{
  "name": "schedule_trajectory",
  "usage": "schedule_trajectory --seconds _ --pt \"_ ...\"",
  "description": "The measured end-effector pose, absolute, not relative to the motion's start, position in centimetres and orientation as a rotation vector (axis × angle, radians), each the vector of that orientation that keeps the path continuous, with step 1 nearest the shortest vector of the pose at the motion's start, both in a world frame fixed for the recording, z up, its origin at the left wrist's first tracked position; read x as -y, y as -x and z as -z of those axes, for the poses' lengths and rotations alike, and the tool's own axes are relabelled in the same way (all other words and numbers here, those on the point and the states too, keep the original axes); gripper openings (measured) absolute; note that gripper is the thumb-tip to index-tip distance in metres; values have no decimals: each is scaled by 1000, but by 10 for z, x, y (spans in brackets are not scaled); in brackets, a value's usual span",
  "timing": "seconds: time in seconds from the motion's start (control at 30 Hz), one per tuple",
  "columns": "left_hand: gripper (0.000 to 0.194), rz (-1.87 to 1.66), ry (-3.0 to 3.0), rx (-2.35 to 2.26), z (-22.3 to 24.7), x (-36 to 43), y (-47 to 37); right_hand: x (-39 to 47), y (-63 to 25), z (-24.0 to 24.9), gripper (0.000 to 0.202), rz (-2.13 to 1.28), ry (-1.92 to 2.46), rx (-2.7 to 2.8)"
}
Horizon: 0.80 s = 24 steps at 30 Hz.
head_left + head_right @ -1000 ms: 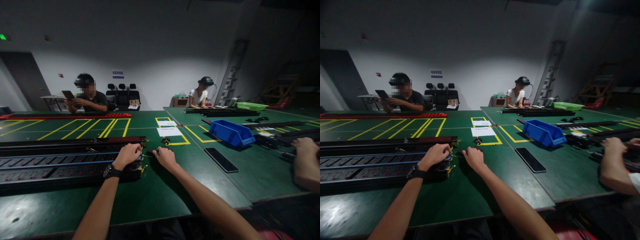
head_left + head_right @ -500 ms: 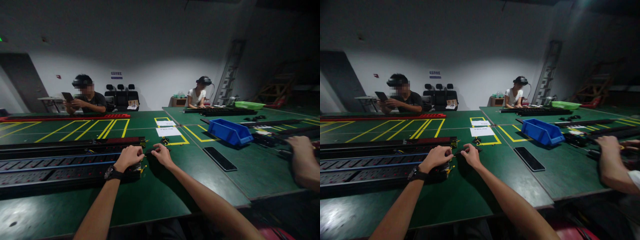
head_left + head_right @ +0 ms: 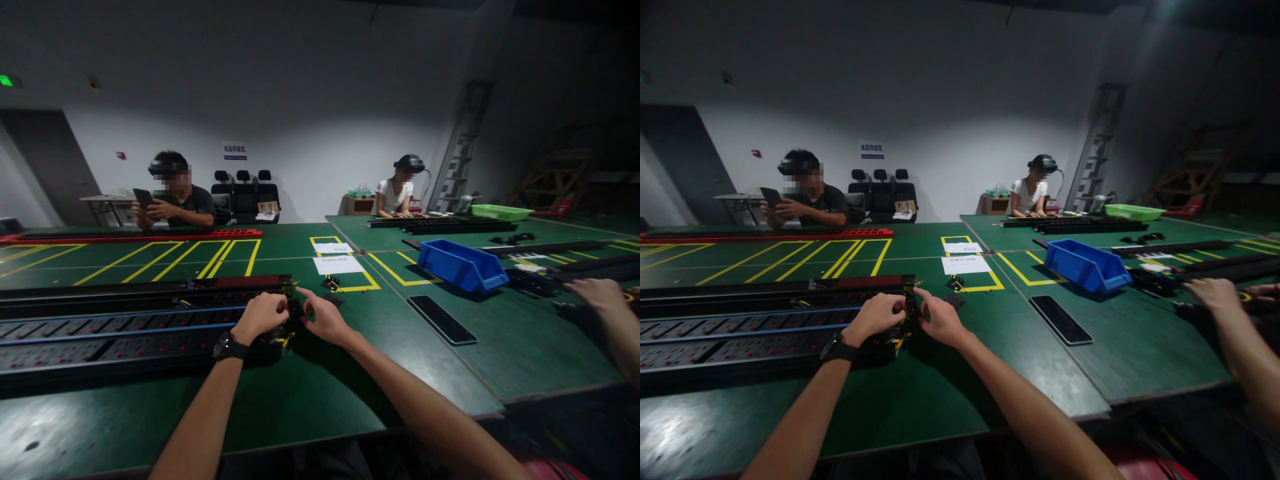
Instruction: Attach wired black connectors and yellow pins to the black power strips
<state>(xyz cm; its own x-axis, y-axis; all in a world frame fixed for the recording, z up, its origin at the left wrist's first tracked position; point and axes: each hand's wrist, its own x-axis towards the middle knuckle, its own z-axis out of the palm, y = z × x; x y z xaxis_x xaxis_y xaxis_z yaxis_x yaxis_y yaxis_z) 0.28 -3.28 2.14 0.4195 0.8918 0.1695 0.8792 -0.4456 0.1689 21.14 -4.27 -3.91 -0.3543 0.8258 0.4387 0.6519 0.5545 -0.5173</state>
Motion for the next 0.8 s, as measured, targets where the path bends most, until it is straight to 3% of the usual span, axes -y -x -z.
schedule_trajectory --seconds 0.07,0.2,0.37,0.8 --pt "16 -372 -2593 -1624 -21 32 -3 44 -211 42 81 -301 1199 2162" --pt "19 -380 -2574 -1620 -21 33 -3 45 -209 47 61 -281 1205 2245" --pt "19 -390 -2575 -1611 -22 33 -3 43 -205 50 54 -368 1186 2233" --pt "25 -521 -2526 -1640 -18 26 2 42 -200 55 62 -770 1013 2007"
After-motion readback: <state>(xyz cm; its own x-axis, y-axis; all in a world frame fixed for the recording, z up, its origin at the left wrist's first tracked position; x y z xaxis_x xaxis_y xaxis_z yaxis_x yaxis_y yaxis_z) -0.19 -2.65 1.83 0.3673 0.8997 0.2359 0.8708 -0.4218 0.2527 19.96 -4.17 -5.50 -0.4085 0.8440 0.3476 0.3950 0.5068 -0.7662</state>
